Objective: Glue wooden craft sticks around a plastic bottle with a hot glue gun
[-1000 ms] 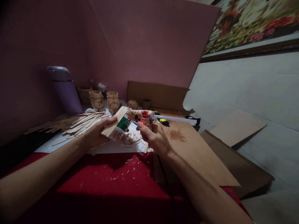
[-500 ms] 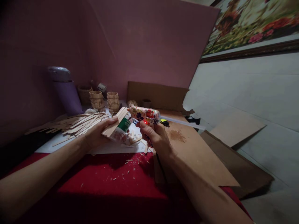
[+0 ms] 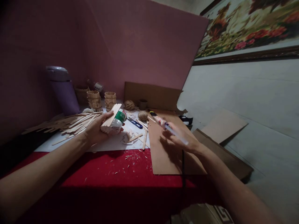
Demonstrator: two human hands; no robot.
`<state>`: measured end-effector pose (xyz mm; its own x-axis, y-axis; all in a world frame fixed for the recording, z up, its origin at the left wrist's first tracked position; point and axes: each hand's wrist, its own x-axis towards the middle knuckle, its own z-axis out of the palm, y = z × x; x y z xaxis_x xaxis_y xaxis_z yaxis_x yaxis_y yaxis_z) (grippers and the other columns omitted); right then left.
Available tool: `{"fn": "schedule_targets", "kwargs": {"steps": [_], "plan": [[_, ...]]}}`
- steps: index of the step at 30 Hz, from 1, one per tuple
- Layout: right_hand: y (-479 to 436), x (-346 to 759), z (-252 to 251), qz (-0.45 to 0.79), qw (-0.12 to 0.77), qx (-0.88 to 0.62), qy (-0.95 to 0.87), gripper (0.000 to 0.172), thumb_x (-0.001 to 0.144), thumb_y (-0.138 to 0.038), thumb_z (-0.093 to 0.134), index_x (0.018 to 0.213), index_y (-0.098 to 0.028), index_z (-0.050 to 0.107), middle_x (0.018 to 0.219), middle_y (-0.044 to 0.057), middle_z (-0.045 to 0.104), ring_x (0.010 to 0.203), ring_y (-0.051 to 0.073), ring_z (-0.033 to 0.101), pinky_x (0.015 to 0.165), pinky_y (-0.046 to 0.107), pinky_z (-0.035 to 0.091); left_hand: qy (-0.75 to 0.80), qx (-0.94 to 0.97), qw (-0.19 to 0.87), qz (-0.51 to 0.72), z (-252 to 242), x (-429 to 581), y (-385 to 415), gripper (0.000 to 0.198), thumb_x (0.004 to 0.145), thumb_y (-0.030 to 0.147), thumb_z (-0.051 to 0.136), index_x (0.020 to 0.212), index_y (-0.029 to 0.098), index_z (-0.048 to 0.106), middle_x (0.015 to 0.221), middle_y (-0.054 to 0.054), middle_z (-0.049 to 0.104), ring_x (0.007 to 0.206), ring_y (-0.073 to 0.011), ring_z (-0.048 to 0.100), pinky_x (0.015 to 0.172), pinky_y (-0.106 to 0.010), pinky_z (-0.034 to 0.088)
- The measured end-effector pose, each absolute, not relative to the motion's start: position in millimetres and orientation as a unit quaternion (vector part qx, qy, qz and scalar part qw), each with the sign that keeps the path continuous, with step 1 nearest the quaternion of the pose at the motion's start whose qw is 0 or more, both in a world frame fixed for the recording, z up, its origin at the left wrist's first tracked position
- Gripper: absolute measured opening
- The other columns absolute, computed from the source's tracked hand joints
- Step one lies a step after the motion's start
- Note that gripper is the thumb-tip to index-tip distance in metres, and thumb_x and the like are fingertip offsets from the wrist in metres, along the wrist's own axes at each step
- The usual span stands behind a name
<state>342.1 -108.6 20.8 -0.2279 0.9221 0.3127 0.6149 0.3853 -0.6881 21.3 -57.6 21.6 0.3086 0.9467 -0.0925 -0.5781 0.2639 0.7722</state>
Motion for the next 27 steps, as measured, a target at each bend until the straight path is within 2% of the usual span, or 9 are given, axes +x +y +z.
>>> {"fn": "schedule_targets", "kwargs": {"steps": [3, 7, 12, 14, 16, 19, 22, 25, 27], "plan": [[-110.5, 359.9, 8.7, 0.109, 0.204, -0.540, -0.809, 0.029, 0.085, -0.033, 0.059, 0.110, -0.019, 0.064, 0.106, 0.011, 0.067, 0.096, 0.027, 0.062, 0.086, 0.041, 0.048, 0.290, 0.327, 0.730, 0.525, 23.6, 20.7, -58.1, 0.016, 0.087, 0.023, 0.058, 0.097, 0.012, 0.066, 0.074, -0.008, 0.072, 0.054, -0.0198, 0.066, 0.055, -0.039, 0.060], [-111.5, 366.1, 6.5, 0.010, 0.119, -0.538, -0.834, 0.037, 0.084, -0.021, 0.055, 0.120, -0.018, 0.062, 0.120, 0.014, 0.064, 0.111, 0.029, 0.058, 0.095, 0.043, 0.045, 0.288, 0.329, 0.723, 0.535, 25.2, 19.8, -58.6, 0.018, 0.086, 0.024, 0.060, 0.097, 0.012, 0.066, 0.076, -0.009, 0.073, 0.057, -0.0206, 0.067, 0.057, -0.038, 0.060], [-112.9, 324.2, 33.2, -0.095, 0.129, -0.536, -0.829, 0.024, 0.086, -0.020, 0.057, 0.105, -0.022, 0.071, 0.105, 0.012, 0.066, 0.097, 0.026, 0.059, 0.081, 0.037, 0.047, 0.288, 0.325, 0.718, 0.544, 28.6, 20.6, -61.4, 0.018, 0.086, 0.023, 0.059, 0.099, 0.013, 0.066, 0.076, -0.008, 0.072, 0.055, -0.0192, 0.066, 0.056, -0.038, 0.060], [-109.9, 292.6, 40.3, -0.087, 0.133, -0.509, -0.846, 0.022, 0.087, -0.015, 0.055, 0.097, -0.021, 0.073, 0.104, 0.010, 0.067, 0.090, 0.022, 0.060, 0.074, 0.032, 0.045, 0.287, 0.323, 0.719, 0.544, 29.6, 20.7, -62.3, 0.017, 0.087, 0.022, 0.058, 0.098, 0.012, 0.066, 0.076, -0.008, 0.072, 0.055, -0.0189, 0.065, 0.056, -0.039, 0.060], [-103.2, 261.6, 40.9, -0.079, 0.087, -0.484, -0.867, 0.021, 0.084, -0.011, 0.055, 0.089, -0.020, 0.074, 0.101, 0.008, 0.068, 0.084, 0.019, 0.060, 0.068, 0.030, 0.041, 0.281, 0.325, 0.719, 0.546, 30.1, 19.9, -62.1, 0.016, 0.088, 0.022, 0.057, 0.096, 0.012, 0.066, 0.075, -0.007, 0.071, 0.055, -0.0186, 0.065, 0.056, -0.038, 0.060], [-89.2, 229.9, 32.2, -0.104, 0.020, -0.448, -0.888, 0.018, 0.083, -0.013, 0.057, 0.087, -0.018, 0.074, 0.098, 0.008, 0.069, 0.084, 0.019, 0.060, 0.064, 0.030, 0.035, 0.276, 0.323, 0.710, 0.561, 30.7, 18.2, -60.8, 0.016, 0.088, 0.023, 0.056, 0.094, 0.013, 0.066, 0.073, -0.007, 0.070, 0.055, -0.0186, 0.065, 0.055, -0.036, 0.060], [-77.8, 218.8, 22.3, -0.117, -0.029, -0.412, -0.903, 0.017, 0.084, -0.017, 0.056, 0.087, -0.018, 0.073, 0.098, 0.007, 0.069, 0.075, 0.016, 0.058, 0.059, 0.030, 0.030, 0.282, 0.311, 0.699, 0.579, 32.3, 18.1, -60.2, 0.015, 0.087, 0.023, 0.056, 0.093, 0.012, 0.065, 0.071, -0.006, 0.069, 0.054, -0.0178, 0.064, 0.054, -0.035, 0.059], [-72.5, 220.0, 21.1, -0.120, -0.041, -0.386, -0.914, 0.016, 0.084, -0.016, 0.055, 0.088, -0.016, 0.071, 0.097, 0.009, 0.069, 0.070, 0.016, 0.056, 0.058, 0.030, 0.029, 0.288, 0.305, 0.694, 0.585, 33.7, 19.7, -61.2, 0.016, 0.087, 0.024, 0.056, 0.093, 0.012, 0.064, 0.070, -0.006, 0.069, 0.053, -0.0168, 0.063, 0.054, -0.033, 0.058], [-70.3, 223.9, 25.7, -0.074, -0.022, -0.384, -0.920, 0.015, 0.080, -0.013, 0.058, 0.088, -0.016, 0.070, 0.097, 0.009, 0.069, 0.073, 0.016, 0.057, 0.060, 0.029, 0.032, 0.289, 0.307, 0.693, 0.584, 34.1, 20.5, -62.0, 0.017, 0.087, 0.025, 0.057, 0.094, 0.012, 0.064, 0.071, -0.007, 0.069, 0.054, -0.0169, 0.063, 0.055, -0.032, 0.058]]}}
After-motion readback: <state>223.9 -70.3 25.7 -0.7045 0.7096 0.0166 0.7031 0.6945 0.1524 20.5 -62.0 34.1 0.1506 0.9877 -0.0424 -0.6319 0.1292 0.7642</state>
